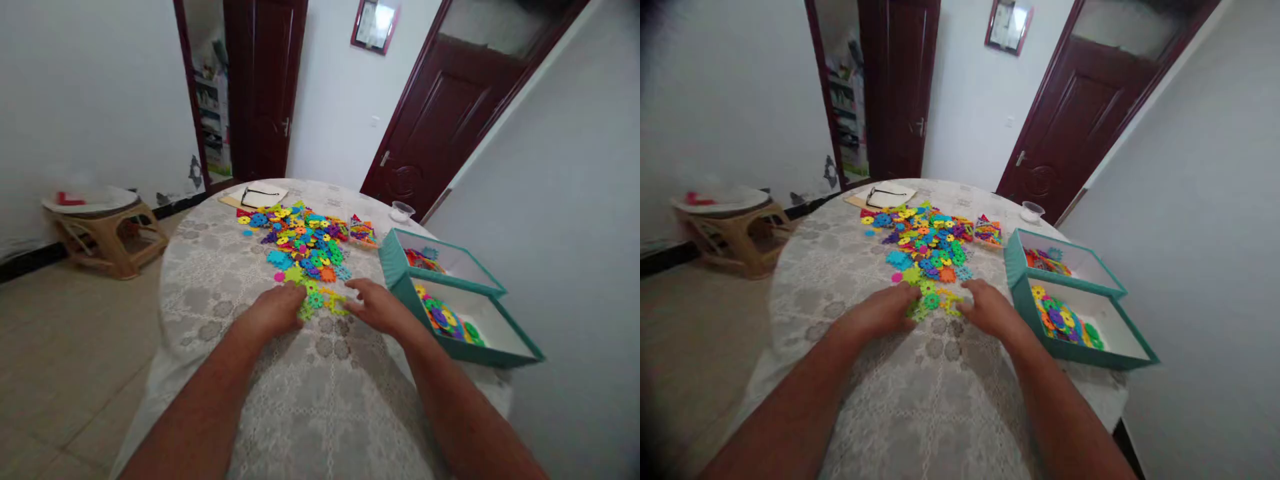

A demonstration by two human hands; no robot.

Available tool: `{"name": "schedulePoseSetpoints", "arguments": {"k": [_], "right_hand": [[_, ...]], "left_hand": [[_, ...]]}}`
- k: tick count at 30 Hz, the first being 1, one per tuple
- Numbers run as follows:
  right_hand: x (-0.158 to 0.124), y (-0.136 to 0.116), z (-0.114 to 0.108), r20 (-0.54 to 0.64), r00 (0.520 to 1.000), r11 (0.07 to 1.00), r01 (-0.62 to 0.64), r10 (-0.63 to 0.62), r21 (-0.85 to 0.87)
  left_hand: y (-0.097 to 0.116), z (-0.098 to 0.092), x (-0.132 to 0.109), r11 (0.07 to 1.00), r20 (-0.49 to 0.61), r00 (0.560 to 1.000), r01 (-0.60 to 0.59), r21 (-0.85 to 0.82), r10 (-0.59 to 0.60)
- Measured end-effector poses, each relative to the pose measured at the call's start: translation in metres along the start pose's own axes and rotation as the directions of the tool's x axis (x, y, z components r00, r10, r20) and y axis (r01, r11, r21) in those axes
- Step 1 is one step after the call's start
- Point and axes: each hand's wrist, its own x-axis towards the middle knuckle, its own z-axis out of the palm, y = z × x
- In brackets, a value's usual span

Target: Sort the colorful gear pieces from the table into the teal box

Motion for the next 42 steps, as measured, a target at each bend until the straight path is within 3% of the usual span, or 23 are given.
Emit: {"name": "schedulePoseSetpoints", "arguments": {"k": [4, 7, 14, 19, 25, 30, 32, 35, 38, 42], "right_hand": [[0.005, -0.004, 0.036, 0.016, 1.0, 1.0, 0.003, -0.002, -0.022], [0.007, -0.001, 0.045, -0.009, 1.0, 1.0, -0.003, 0.003, -0.001], [0.002, 0.006, 0.05, -0.162, 0.987, 0.994, 0.04, -0.023, 0.1], [-0.002, 0.012, 0.044, -0.269, 0.963, 0.981, 0.029, 0.023, 0.19], [-0.006, 0.013, 0.033, -0.196, 0.978, 0.891, 0.024, 0.073, 0.454], [-0.007, -0.007, 0.048, -0.297, 0.952, 0.919, 0.178, -0.07, 0.351], [-0.006, -0.011, 0.055, -0.342, 0.932, 0.928, 0.228, -0.121, 0.294], [-0.005, -0.012, 0.062, -0.374, 0.914, 0.936, 0.259, -0.157, 0.24], [-0.004, -0.011, 0.064, -0.377, 0.907, 0.942, 0.274, -0.185, 0.196], [-0.006, -0.015, 0.063, -0.37, 0.9, 0.941, 0.303, -0.231, 0.15]], "left_hand": [[-0.003, 0.009, 0.002, 1.0, -0.037, 0.999, -0.02, 0.002, 0.02], [-0.002, 0.011, 0.001, 0.999, -0.052, 0.998, -0.039, -0.004, 0.039], [0.001, 0.004, -0.001, 0.993, -0.076, 0.994, -0.088, -0.083, 0.082], [-0.007, 0.005, 0.003, 0.985, -0.18, 0.983, -0.071, -0.159, 0.042], [-0.003, 0.005, 0.015, 0.902, -0.372, 0.923, -0.076, -0.425, -0.097], [0.011, 0.014, 0.022, 0.629, -0.212, 0.971, -0.095, -0.772, -0.114], [0.015, 0.018, 0.024, 0.513, -0.163, 0.982, -0.091, -0.854, -0.098], [0.02, 0.022, 0.025, 0.41, -0.122, 0.985, -0.063, -0.91, -0.12], [0.022, 0.023, 0.025, 0.374, -0.091, 0.988, -0.038, -0.927, -0.126], [0.022, 0.024, 0.025, 0.461, -0.112, 0.987, -0.046, -0.886, -0.117]]}}
